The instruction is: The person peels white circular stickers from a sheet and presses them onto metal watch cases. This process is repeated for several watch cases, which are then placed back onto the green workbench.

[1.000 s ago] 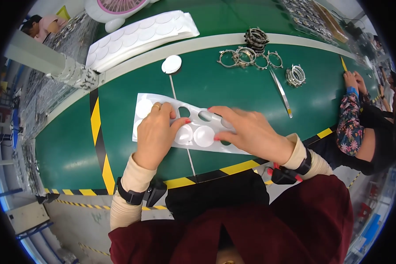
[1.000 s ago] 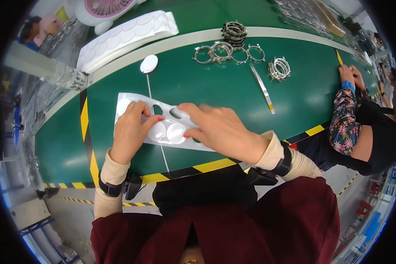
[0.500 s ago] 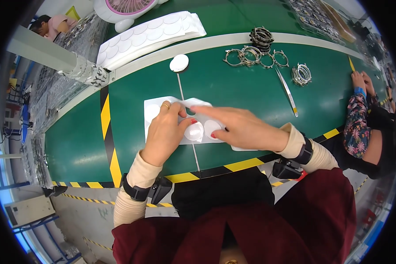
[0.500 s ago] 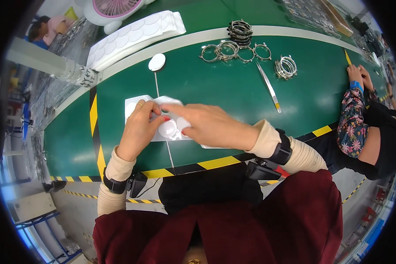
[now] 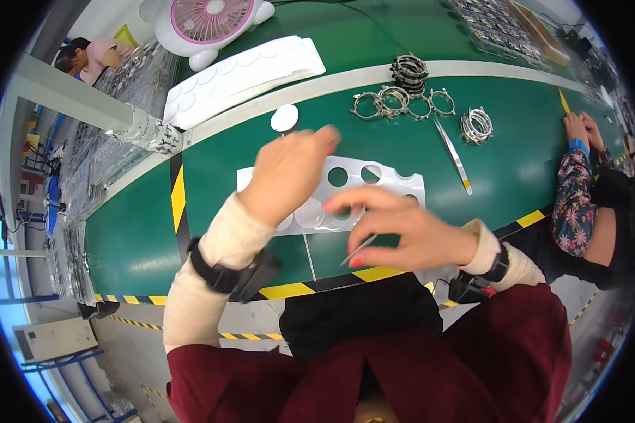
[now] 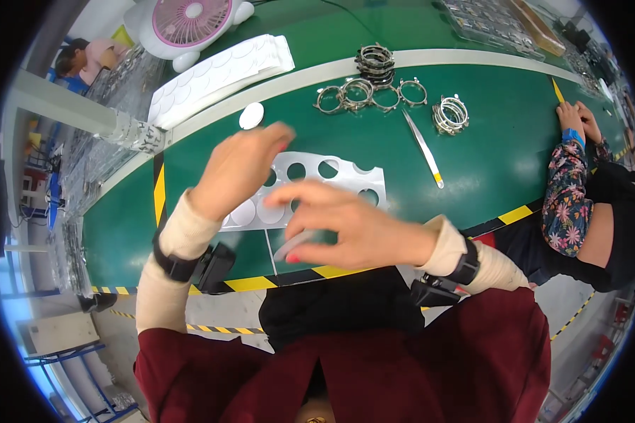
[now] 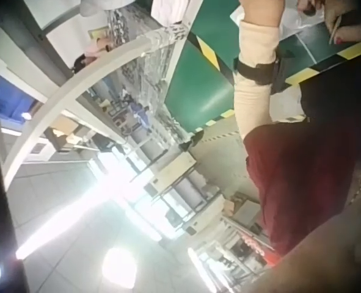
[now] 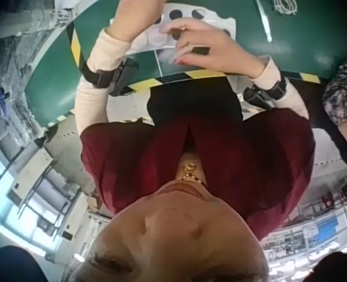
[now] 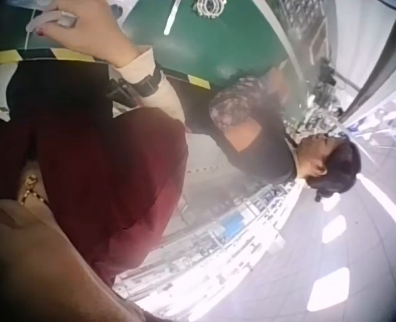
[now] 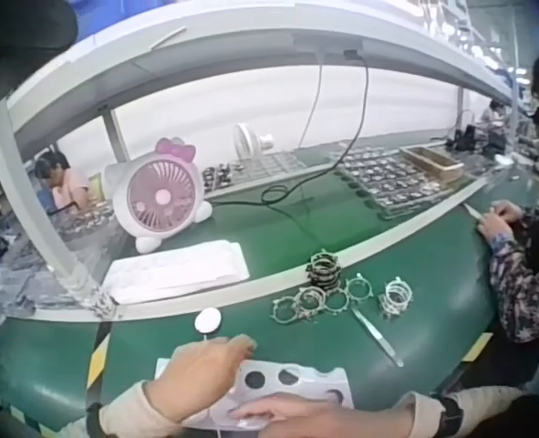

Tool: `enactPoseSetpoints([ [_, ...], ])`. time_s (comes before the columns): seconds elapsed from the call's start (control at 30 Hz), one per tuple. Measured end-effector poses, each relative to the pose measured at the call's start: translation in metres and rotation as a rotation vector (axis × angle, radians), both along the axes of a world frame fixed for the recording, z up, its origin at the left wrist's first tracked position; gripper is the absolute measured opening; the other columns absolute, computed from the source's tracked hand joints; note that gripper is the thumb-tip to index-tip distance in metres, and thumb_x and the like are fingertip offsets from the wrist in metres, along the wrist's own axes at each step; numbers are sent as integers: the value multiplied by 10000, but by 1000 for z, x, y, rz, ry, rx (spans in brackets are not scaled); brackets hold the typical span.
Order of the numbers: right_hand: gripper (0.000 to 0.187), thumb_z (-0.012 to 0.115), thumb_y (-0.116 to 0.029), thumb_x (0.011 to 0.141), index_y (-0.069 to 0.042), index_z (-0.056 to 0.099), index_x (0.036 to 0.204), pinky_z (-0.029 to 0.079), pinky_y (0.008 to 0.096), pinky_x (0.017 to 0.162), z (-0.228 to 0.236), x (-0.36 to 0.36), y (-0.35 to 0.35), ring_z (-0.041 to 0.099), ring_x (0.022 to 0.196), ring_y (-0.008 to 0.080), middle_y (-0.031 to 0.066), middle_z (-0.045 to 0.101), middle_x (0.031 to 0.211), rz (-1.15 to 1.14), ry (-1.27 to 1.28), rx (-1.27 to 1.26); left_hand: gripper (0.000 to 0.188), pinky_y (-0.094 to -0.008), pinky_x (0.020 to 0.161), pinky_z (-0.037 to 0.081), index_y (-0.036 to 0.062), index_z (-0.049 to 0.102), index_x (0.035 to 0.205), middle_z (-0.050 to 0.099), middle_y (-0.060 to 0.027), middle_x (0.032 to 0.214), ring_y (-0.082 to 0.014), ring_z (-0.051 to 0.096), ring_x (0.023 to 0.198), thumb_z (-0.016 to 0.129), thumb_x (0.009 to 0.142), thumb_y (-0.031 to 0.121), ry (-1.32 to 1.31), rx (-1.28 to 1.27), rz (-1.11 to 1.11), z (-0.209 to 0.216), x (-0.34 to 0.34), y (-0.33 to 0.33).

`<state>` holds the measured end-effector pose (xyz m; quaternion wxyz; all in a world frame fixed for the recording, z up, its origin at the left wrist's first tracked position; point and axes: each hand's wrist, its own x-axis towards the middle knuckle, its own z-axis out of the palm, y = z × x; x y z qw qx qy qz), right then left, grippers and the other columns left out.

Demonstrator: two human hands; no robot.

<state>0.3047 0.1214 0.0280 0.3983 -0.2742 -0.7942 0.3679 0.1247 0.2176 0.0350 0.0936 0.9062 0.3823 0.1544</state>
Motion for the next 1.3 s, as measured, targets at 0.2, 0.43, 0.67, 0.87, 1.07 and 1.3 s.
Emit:
enactPoseSetpoints([
  [0.2,189,636,-60,806,-9,607,985,411,293,865,-40,-6,-5,503,1061,167,73,532,1153,122,182,-625,136,-450,636,463,91,591,955,613,-166,784,-358,595,746,538,859,171,27,-7,-27,-28,58,39],
  [0.43,242,578,-77,848,1,579,1076,405,244,818,-31,1,-5,494,972,104,44,551,1087,65,170,-632,134,-419,622,485,14,582,859,579,-182,787,-333,598,715,584,747,87,46,124,21,-46,-4,47],
  [0.67,207,547,-107,869,20,584,1029,394,219,783,16,-23,58,502,860,55,-10,583,902,-141,388,-504,163,-319,639,497,-18,564,910,592,-154,789,-235,609,726,575,773,70,-360,-317,202,-32,-43,32],
  [0.87,208,544,-138,883,21,593,1007,399,222,785,-20,-39,81,513,871,69,8,593,925,-210,637,-608,283,-265,689,513,-24,496,1152,626,-143,982,-216,620,870,457,913,122,-1082,-1298,318,-41,-41,9],
  [1.07,220,532,-152,899,20,600,1018,400,231,795,-26,-45,78,519,886,74,21,602,951,-325,686,-644,357,-336,857,518,-36,390,1273,567,-183,1140,-274,577,1059,389,964,141,-1329,-1558,164,-31,-46,7],
  [1.3,199,547,-144,889,10,610,999,418,223,763,-29,-47,78,533,864,80,26,603,943,-340,595,-757,391,-417,1007,419,-4,374,1270,469,-214,1247,-353,441,1209,372,980,259,-1567,-1713,-51,-33,-41,2],
])
